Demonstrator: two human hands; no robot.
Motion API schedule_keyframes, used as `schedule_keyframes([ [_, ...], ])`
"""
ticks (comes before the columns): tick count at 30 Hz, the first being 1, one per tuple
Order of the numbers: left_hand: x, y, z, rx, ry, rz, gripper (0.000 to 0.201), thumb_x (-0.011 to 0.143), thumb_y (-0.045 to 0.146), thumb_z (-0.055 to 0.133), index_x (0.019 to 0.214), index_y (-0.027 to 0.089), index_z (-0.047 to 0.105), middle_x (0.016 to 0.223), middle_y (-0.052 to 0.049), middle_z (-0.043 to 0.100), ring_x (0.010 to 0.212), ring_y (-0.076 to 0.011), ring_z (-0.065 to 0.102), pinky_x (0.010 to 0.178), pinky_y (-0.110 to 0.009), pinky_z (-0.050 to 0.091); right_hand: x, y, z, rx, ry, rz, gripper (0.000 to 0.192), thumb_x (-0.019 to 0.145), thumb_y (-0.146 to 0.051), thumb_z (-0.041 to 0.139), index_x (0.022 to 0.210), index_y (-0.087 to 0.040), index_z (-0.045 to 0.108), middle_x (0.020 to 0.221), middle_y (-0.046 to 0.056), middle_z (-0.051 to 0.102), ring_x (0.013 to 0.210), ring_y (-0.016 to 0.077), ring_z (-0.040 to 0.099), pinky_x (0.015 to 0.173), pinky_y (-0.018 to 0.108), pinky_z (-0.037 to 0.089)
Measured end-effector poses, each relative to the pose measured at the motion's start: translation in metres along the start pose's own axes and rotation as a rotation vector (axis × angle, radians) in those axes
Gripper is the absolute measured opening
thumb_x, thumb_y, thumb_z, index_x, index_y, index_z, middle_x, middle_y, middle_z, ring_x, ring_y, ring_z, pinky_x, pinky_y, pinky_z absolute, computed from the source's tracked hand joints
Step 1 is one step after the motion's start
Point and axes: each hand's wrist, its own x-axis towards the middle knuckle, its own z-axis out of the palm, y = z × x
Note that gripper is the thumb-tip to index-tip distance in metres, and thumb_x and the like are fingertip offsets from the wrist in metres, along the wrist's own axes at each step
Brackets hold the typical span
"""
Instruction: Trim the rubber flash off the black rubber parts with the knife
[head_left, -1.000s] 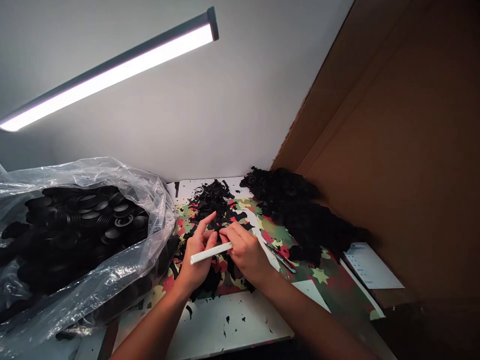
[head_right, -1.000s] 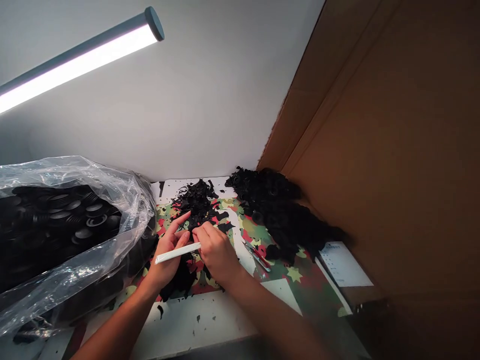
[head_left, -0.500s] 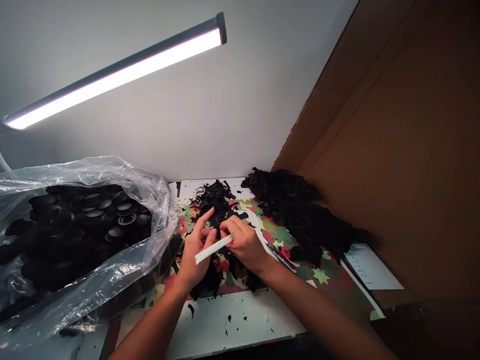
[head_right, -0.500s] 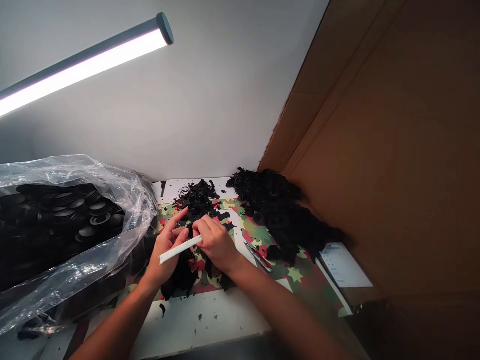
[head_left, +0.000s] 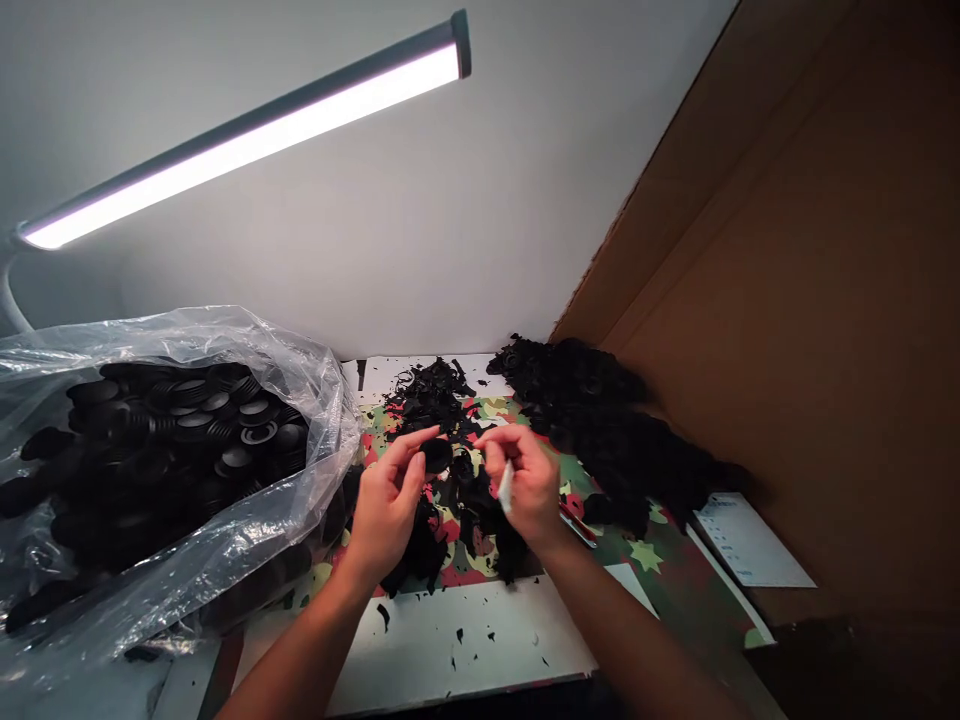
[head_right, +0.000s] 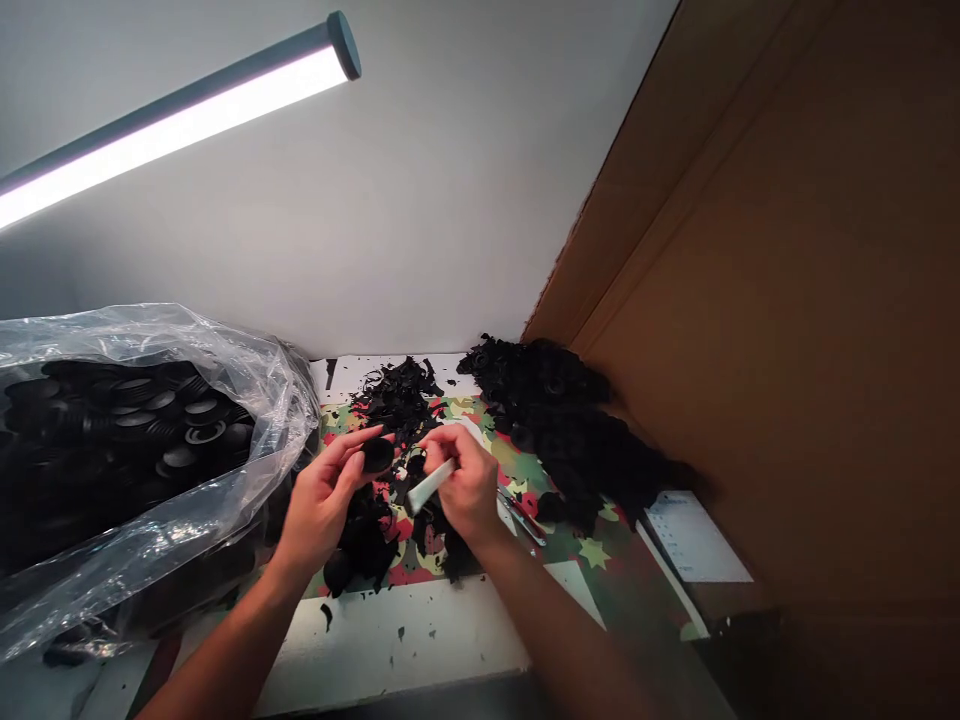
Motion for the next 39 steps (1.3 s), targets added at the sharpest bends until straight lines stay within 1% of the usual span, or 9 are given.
schedule_keyframes([
  [4,-0.01,0.042,-0.048,0.603,0.337,0.419,0.034,0.092,0.022,0.059,0.123,0.03,0.07,0.127,0.001,0.073,0.114,-0.023,0.07,0.105,-0.041,0.052,0.012,0.025,-0.023,-0.092,0.048,0.184,0.028,0.096,-0.032,0.043,0.071,-0.023,0.049,0.062,-0.003,0.057,0.055,0.013,0.053,0.056,0.024,0.042],
  [6,-0.007,0.054,-0.079,0.849,0.513,0.358,0.037,0.094,0.024,0.056,0.128,0.031,0.067,0.135,0.002,0.068,0.121,-0.0266,0.066,0.107,-0.049,0.051,0.016,0.036,-0.034,-0.129,0.028,0.26,0.022,0.09,-0.035,0.051,0.072,-0.023,0.05,0.064,-0.003,0.056,0.053,0.0127,0.051,0.054,0.024,0.039],
  [10,0.004,0.058,-0.114,1.166,0.502,0.212,0.039,0.093,0.035,0.055,0.126,0.021,0.069,0.15,-0.009,0.055,0.14,-0.0474,0.045,0.108,-0.074,0.037,0.018,0.042,-0.047,-0.099,-0.018,0.271,0.018,0.087,-0.032,0.051,0.074,-0.022,0.057,0.067,-0.001,0.06,0.058,0.0141,0.053,0.056,0.025,0.039],
  [13,0.006,0.059,-0.096,1.082,0.497,0.388,0.038,0.094,0.031,0.055,0.129,0.019,0.067,0.15,-0.011,0.056,0.142,-0.0429,0.044,0.114,-0.067,0.036,0.018,0.039,-0.046,-0.074,-0.129,0.287,0.041,0.097,-0.042,0.042,0.065,-0.021,0.058,0.051,-0.004,0.049,0.048,0.0134,0.047,0.053,0.026,0.037],
  [16,0.006,0.046,-0.053,0.925,0.213,0.561,0.031,0.095,0.022,0.055,0.123,0.021,0.069,0.132,-0.011,0.069,0.125,-0.0308,0.062,0.109,-0.051,0.05,0.015,0.036,-0.034,-0.129,-0.334,0.273,0.049,0.096,-0.057,0.048,0.064,-0.021,0.06,0.052,-0.003,0.051,0.05,0.0142,0.05,0.053,0.026,0.037],
  [21,0.023,-0.015,-0.001,0.766,-0.3,0.312,0.037,0.089,0.01,0.05,0.121,0.02,0.067,0.124,-0.011,0.073,0.116,-0.0259,0.068,0.099,-0.043,0.056,0.0,0.029,-0.007,-0.398,-0.625,0.135,0.026,0.078,-0.037,0.082,0.099,-0.026,0.071,0.101,0.003,0.068,0.075,0.0178,0.065,0.063,0.026,0.044],
  [26,0.039,-0.048,0.004,0.448,-0.312,0.011,0.035,0.089,0.017,0.05,0.12,0.019,0.066,0.117,-0.012,0.075,0.112,-0.0277,0.07,0.097,-0.044,0.055,-0.002,0.036,-0.003,-0.299,-0.56,0.181,0.007,0.08,-0.017,0.071,0.076,-0.023,0.069,0.084,0.001,0.067,0.072,0.0169,0.062,0.063,0.026,0.044],
  [31,0.033,-0.044,0.015,-0.089,-0.268,-0.301,0.039,0.082,0.041,0.068,0.115,0.02,0.066,0.091,-0.004,0.072,0.089,-0.0232,0.072,0.079,-0.037,0.06,0.001,0.036,-0.005,0.161,-0.324,0.303,0.015,0.086,-0.034,0.063,0.081,-0.021,0.067,0.084,0.003,0.07,0.075,0.0183,0.065,0.066,0.027,0.051],
  [39,0.024,-0.034,0.029,-0.217,-0.03,-0.247,0.05,0.066,0.03,0.082,0.114,0.022,0.07,0.093,-0.002,0.067,0.086,-0.0177,0.065,0.081,-0.031,0.052,-0.001,0.027,-0.015,0.243,-0.286,0.371,0.037,0.088,-0.056,0.061,0.09,-0.02,0.068,0.078,0.002,0.069,0.058,0.0149,0.06,0.052,0.025,0.045],
])
